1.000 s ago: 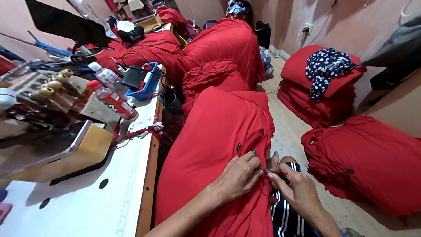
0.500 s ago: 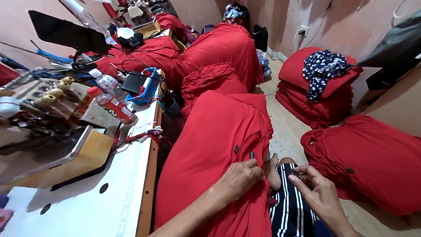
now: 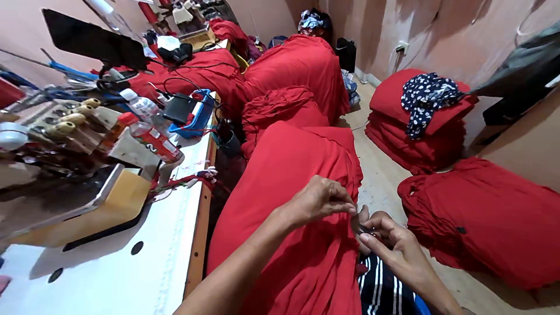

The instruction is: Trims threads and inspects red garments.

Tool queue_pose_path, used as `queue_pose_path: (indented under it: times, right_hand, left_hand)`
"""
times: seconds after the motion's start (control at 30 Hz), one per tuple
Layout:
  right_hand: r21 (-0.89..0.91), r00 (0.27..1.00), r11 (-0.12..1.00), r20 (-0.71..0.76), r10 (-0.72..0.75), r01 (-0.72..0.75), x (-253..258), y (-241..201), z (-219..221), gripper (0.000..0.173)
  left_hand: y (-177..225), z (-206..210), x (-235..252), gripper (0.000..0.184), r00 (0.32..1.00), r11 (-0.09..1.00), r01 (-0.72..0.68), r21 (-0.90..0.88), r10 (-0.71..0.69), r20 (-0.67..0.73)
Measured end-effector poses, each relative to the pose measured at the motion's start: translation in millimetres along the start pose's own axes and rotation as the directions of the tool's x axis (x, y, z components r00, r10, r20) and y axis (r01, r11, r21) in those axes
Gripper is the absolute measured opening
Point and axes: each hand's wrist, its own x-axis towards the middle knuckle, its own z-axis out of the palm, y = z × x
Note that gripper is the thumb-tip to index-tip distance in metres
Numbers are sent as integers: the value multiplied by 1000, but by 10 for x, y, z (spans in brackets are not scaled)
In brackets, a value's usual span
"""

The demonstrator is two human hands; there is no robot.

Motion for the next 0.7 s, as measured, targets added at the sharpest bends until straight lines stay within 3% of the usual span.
queue_pose_path:
  times: [0.23, 0.4, 0.6, 0.7]
  right_hand:
    - [-85, 999, 996, -50, 19, -24, -27, -1, 0, 23]
    - [-135, 989, 981, -83, 126, -136, -134, 41, -170, 25]
    - [-155, 983, 973, -98, 157, -171, -181, 79, -182, 26]
    - [-144, 983, 975, -97, 156, -169, -201, 85, -173, 25]
  left_hand:
    - [26, 26, -63, 24, 995, 991, -93, 95, 96, -32]
    - [36, -15, -168, 48, 968, 988, 90, 122, -115, 223]
    - [-45, 186, -153, 18, 969, 995, -52, 80, 31, 247]
    - [-19, 189, -119, 14, 964, 996, -64, 64, 45, 262]
